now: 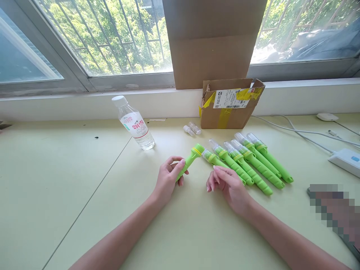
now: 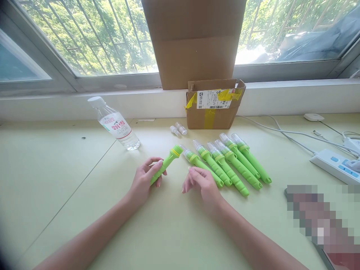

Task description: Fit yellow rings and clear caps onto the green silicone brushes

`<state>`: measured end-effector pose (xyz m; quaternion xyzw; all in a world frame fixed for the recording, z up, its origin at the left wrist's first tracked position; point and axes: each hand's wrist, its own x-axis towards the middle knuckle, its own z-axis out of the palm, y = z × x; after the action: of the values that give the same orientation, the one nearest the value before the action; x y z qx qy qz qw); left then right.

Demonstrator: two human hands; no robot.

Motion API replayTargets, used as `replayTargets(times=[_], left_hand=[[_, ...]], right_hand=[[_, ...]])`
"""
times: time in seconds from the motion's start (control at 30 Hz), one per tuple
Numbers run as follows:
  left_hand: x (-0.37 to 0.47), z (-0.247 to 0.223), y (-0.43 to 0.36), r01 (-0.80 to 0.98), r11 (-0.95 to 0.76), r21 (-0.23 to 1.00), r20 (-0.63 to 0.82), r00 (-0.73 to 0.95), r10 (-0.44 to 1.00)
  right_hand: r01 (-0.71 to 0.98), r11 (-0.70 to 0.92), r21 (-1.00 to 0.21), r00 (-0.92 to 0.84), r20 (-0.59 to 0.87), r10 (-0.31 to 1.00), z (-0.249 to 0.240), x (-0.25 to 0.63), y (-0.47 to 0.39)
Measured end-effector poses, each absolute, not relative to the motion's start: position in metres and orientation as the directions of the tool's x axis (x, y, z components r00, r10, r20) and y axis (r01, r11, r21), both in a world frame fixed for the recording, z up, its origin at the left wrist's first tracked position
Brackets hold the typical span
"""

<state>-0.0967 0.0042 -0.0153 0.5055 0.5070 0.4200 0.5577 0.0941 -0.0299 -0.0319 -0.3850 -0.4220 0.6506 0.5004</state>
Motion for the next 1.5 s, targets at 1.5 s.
replayTargets(times=[1.5], left_hand=[[-0.088,-0.017,0.033,0.661,-0.263,0.703,0.221,0.149,0.964]], right_hand=[[-0.190,-0.138,-0.972,-0.094,-0.122,0.988,-0.032,0.079,-0.034]])
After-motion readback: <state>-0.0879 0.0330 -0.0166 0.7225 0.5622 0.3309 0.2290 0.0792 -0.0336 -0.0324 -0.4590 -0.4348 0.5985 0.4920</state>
